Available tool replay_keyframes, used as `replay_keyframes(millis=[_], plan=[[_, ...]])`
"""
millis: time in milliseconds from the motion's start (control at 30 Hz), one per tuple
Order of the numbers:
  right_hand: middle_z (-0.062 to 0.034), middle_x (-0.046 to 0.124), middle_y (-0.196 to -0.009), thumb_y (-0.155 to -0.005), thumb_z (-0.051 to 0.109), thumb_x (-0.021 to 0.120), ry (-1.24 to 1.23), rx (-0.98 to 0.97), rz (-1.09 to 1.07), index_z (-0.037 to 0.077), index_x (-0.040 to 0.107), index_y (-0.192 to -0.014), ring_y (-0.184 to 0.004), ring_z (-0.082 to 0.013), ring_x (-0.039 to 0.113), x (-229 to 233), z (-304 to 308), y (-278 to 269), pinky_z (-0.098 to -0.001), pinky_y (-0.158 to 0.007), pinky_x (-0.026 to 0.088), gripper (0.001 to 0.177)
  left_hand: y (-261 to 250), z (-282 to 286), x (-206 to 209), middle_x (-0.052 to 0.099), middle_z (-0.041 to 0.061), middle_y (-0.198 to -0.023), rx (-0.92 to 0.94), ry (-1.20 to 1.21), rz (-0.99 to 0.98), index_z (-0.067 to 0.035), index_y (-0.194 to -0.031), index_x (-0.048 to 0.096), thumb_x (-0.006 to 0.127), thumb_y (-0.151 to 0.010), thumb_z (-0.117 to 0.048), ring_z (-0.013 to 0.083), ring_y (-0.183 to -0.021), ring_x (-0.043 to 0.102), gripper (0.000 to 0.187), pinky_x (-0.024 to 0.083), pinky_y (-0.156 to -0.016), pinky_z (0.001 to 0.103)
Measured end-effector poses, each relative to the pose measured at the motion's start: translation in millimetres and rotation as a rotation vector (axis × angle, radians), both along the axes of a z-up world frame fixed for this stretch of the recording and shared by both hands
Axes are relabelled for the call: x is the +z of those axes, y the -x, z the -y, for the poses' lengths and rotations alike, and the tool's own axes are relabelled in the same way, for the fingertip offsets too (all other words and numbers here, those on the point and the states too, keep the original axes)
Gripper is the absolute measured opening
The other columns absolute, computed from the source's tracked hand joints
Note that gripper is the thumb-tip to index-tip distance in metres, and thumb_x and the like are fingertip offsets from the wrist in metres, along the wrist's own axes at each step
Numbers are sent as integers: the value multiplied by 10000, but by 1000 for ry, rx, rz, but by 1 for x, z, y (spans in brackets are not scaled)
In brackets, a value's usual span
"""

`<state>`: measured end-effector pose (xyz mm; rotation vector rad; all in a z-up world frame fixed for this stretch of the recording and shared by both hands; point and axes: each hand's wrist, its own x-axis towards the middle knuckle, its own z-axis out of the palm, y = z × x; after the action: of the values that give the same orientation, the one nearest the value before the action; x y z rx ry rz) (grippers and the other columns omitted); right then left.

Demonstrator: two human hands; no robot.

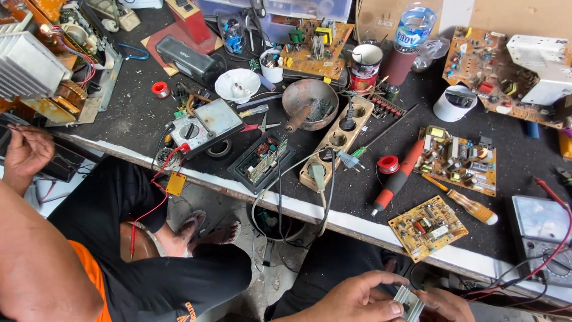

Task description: The person uses a soldering iron and a desoldering pump to work on a green circuit board. They then pick up a small metal heatsink and a screwdriver, using the tool to manipulate the heatsink while holding it in their hands.

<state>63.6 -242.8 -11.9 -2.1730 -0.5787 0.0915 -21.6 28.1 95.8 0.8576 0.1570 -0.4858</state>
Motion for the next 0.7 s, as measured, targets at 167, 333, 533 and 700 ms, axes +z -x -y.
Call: replay_keyframes(millis=[167, 333, 533, 700], plan=[[-14, 693, -1321, -639, 452, 886, 162, 128, -262, 339, 707, -1374, -1282, -197, 675, -38, 12, -21, -386, -1052, 590, 765, 3, -11, 23, 708, 34, -1154, -51, -395, 73, -135, -1571, 486, 667, -948, -288, 55, -1032, 672, 666, 505, -906, 154], [61, 712, -1241, -848, 283, 722, 159, -90, -424, 282, 784, -1267, -1218, -198, 697, -23, -19, 21, -403, -1060, 600, 424, 5, -38, 89, 692, 146, -1213, -303, -764, 212, -217, -1582, 416, 582, -859, -442, 233, -1106, 687, 775, 533, -975, 300], [-29, 761, -966, -815, 401, 771, 41, 278, -350, 243, 700, -1340, -900, -192, 747, -129, 46, -40, -424, -899, 518, 552, -17, -117, 166, 804, -46, -1011, -94, -1256, 233, -244, -1166, 728, 598, -910, -309, 127, -699, 664, 294, 500, -643, 272], [10, 793, -1241, -632, 604, 888, 73, 326, -398, 396, 584, -1439, -1225, -284, 730, -178, 67, -47, -550, -1072, 598, 888, -104, -244, 148, 753, -22, -856, 320, -1780, 10, -277, -1127, 743, 549, -1061, -297, 124, -601, 602, 205, 541, -681, 338]])
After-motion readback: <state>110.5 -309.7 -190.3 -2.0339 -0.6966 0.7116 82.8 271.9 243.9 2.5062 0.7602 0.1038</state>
